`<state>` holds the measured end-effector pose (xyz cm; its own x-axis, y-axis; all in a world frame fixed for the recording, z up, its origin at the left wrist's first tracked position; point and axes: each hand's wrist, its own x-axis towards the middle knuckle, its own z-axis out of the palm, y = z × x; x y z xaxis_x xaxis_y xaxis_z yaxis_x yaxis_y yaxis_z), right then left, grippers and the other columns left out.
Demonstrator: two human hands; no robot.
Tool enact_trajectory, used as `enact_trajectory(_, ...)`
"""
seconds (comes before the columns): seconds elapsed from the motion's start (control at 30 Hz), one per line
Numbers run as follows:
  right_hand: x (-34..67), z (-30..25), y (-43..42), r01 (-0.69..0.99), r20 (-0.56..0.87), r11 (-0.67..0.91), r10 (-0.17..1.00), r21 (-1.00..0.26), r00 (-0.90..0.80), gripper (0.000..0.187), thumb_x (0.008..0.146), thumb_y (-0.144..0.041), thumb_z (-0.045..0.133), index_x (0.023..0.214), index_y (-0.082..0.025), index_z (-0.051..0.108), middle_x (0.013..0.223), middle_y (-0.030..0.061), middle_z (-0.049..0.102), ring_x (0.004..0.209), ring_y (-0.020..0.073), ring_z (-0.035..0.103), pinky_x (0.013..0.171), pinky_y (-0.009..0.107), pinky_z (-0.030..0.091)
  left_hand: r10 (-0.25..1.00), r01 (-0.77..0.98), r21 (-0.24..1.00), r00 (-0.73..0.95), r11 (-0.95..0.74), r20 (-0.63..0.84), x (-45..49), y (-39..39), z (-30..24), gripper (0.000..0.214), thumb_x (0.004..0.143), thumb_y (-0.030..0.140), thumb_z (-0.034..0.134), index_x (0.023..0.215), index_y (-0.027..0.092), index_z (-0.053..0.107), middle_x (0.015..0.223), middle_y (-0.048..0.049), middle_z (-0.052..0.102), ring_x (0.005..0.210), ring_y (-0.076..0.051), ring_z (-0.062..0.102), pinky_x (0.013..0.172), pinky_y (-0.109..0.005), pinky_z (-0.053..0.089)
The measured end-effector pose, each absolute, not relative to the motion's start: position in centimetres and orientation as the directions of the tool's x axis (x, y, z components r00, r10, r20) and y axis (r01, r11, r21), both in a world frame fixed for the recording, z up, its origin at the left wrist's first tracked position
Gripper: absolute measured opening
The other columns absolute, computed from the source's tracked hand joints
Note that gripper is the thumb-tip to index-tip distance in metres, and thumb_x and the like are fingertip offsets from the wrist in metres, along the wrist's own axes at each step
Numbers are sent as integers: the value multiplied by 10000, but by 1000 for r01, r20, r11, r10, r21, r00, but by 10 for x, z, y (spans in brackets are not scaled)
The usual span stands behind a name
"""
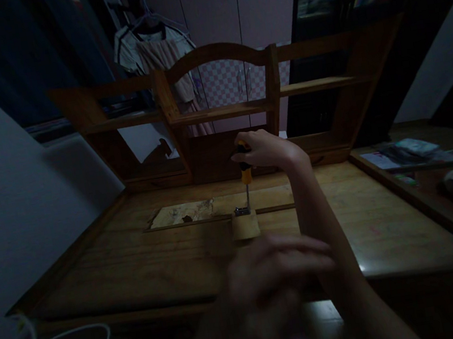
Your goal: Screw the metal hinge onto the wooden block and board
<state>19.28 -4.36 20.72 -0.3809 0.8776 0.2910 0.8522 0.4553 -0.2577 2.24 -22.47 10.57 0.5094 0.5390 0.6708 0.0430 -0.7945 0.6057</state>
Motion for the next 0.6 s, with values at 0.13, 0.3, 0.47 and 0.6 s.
enact_trajectory(0.13,195,208,-44,861,308,459,870,-219,-385,429,937,-449,628,1220,-130,675,1084,169,746,942,264,700,734,309,471,738,254,694,285,-674,612,-4,-78,81,233,1020,310,517,1086,207,716,1086,-76,737,1025,-214,696,911,-351,565)
enact_trajectory(0.3,198,213,-55,842,298,464,874,-276,-384,259,918,-423,655,970,-171,675,884,100,749,739,195,684,623,273,430,782,541,569,366,-619,504,-32,24,32,243,970,333,535,973,190,730,1013,-57,724,960,-197,683,914,-335,545)
enact_trajectory(0.47,197,214,-60,864,320,439,878,-247,-355,396,898,-576,627,910,-181,656,863,92,734,743,203,662,599,284,398,677,462,496,549,-735,490,-37,20,12,242,999,338,532,970,197,725,1020,-62,721,965,-181,679,905,-313,539)
enact_trajectory(0.6,194,215,-55,826,325,490,857,-278,-399,247,916,-398,578,941,-187,703,889,64,735,766,189,657,650,279,420,669,452,495,553,-742,497,-37,9,11,240,1014,360,543,959,202,715,1021,-69,721,991,-200,671,929,-347,525)
